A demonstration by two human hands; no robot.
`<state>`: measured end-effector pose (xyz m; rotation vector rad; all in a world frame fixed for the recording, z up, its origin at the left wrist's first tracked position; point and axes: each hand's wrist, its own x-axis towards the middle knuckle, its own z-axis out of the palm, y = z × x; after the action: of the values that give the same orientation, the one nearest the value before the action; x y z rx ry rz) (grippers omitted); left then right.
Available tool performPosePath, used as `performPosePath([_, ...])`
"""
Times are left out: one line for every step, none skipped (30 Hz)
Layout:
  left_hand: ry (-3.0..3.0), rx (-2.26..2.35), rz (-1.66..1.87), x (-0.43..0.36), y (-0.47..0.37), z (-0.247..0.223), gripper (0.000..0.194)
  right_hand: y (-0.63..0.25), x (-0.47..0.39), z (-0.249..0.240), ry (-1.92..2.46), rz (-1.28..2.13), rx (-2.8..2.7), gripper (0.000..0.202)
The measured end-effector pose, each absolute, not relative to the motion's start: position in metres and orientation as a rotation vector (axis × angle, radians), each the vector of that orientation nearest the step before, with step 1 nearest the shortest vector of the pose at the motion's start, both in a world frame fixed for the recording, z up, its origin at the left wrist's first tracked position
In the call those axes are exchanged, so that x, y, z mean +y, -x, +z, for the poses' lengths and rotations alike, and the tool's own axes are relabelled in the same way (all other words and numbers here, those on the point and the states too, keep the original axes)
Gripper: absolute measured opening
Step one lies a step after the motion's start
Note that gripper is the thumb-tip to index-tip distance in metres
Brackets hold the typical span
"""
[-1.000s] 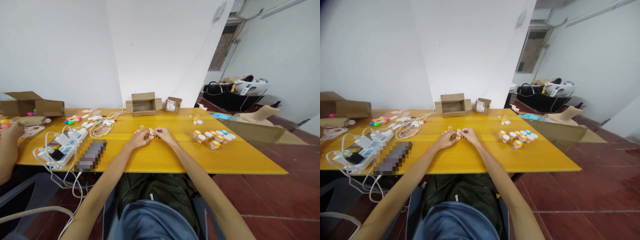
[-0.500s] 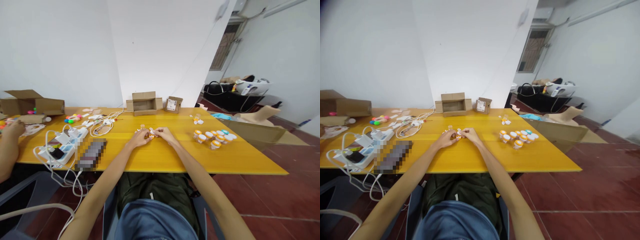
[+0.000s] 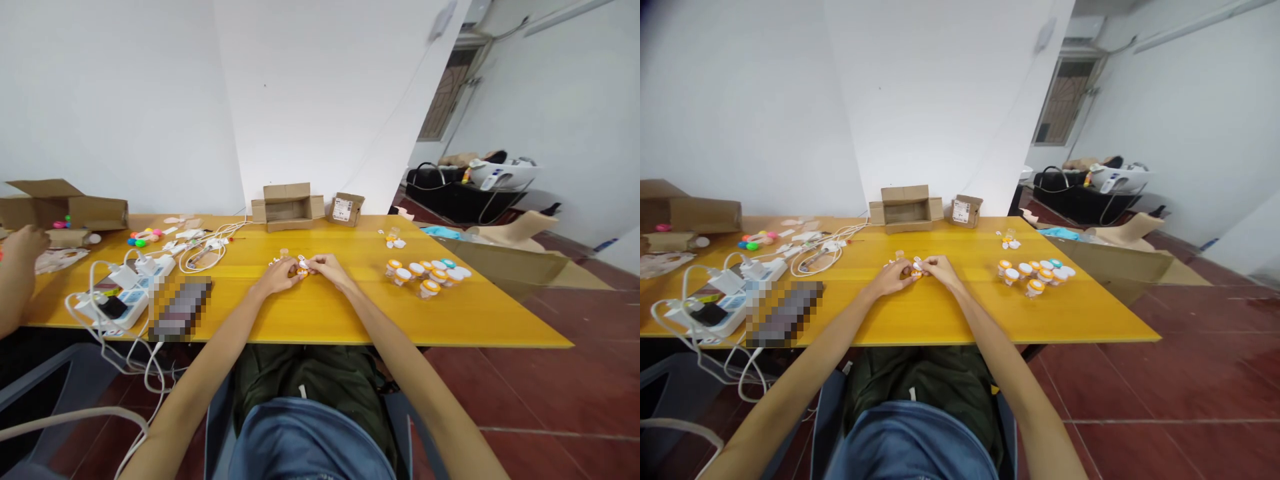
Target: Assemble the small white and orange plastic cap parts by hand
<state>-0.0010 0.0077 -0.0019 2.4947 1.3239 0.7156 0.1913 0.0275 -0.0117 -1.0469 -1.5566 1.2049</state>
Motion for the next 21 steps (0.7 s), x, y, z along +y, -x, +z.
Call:
performPosePath([-2.494, 1.322, 0.720, 0.0080, 0.0009, -0.0021, 0.017, -0.1908, 0.0269, -0.0108, 1.050, 1.192, -1.562, 0.031])
performPosePath([-2.494, 1.319, 0.726, 0.0082, 0.0009, -0.0023, 0.017, -0.1903, 0.0263, -0.0099, 1.054, 1.179, -1.569, 0.033])
performPosePath([-2.494, 1.316, 0.734, 0.0084, 0.0009, -0.0026, 0.017, -0.1899, 0.0257, -0.0090, 1.058, 1.165, -1.578, 0.034])
performPosePath([-2.493, 1.313, 0.740, 0.0087, 0.0009, -0.0030, 0.017, -0.1897, 0.0252, -0.0084, 1.062, 1.149, -1.591, 0.035])
performPosePath([-2.492, 1.311, 0.746, 0.0089, 0.0009, -0.0034, 0.016, -0.1895, 0.0249, -0.0081, 1.064, 1.131, -1.607, 0.036])
performPosePath([-2.489, 1.311, 0.752, 0.0090, 0.0009, -0.0038, 0.016, -0.1894, 0.0247, -0.0079, 1.066, 1.111, -1.624, 0.036])
performPosePath([-2.487, 1.312, 0.757, 0.0091, 0.0010, -0.0040, 0.015, -0.1894, 0.0247, -0.0080, 1.067, 1.092, -1.642, 0.036])
performPosePath([-2.486, 1.311, 0.760, 0.0092, 0.0011, -0.0042, 0.015, -0.1894, 0.0249, -0.0083, 1.069, 1.073, -1.658, 0.036])
performPosePath([-2.487, 1.311, 0.762, 0.0092, 0.0011, -0.0042, 0.015, -0.1895, 0.0250, -0.0086, 1.072, 1.055, -1.670, 0.036])
performPosePath([-2.488, 1.309, 0.761, 0.0092, 0.0011, -0.0040, 0.015, -0.1894, 0.0253, -0.0089, 1.073, 1.041, -1.680, 0.036])
performPosePath([-2.490, 1.309, 0.759, 0.0090, 0.0011, -0.0037, 0.016, -0.1893, 0.0255, -0.0092, 1.075, 1.030, -1.688, 0.036])
performPosePath([-2.490, 1.309, 0.756, 0.0088, 0.0010, -0.0033, 0.015, -0.1892, 0.0256, -0.0093, 1.077, 1.021, -1.693, 0.037])
performPosePath([-2.491, 1.308, 0.753, 0.0086, 0.0009, -0.0028, 0.015, -0.1890, 0.0257, -0.0093, 1.078, 1.016, -1.696, 0.037])
performPosePath([-2.491, 1.309, 0.749, 0.0083, 0.0008, -0.0022, 0.015, -0.1888, 0.0256, -0.0092, 1.077, 1.013, -1.699, 0.038])
performPosePath([-2.492, 1.310, 0.744, 0.0079, 0.0007, -0.0016, 0.015, -0.1887, 0.0255, -0.0090, 1.075, 1.011, -1.702, 0.038])
performPosePath([-2.493, 1.313, 0.737, 0.0076, 0.0006, -0.0011, 0.015, -0.1885, 0.0252, -0.0086, 1.072, 1.009, -1.707, 0.038])
performPosePath([-2.494, 1.316, 0.730, 0.0073, 0.0004, -0.0007, 0.015, -0.1884, 0.0249, -0.0082, 1.070, 1.007, -1.711, 0.038])
performPosePath([-2.496, 1.319, 0.723, 0.0070, 0.0003, -0.0003, 0.015, -0.1884, 0.0244, -0.0078, 1.068, 1.005, -1.715, 0.038])
performPosePath([-2.498, 1.323, 0.717, 0.0067, 0.0002, 0.0000, 0.016, -0.1884, 0.0240, -0.0073, 1.067, 1.004, -1.716, 0.038])
performPosePath([-2.500, 1.326, 0.712, 0.0066, 0.0000, 0.0002, 0.016, -0.1884, 0.0235, -0.0068, 1.067, 1.005, -1.715, 0.037])
performPosePath([-2.500, 1.328, 0.710, 0.0064, -0.0001, 0.0004, 0.016, -0.1885, 0.0231, -0.0064, 1.068, 1.008, -1.713, 0.037])
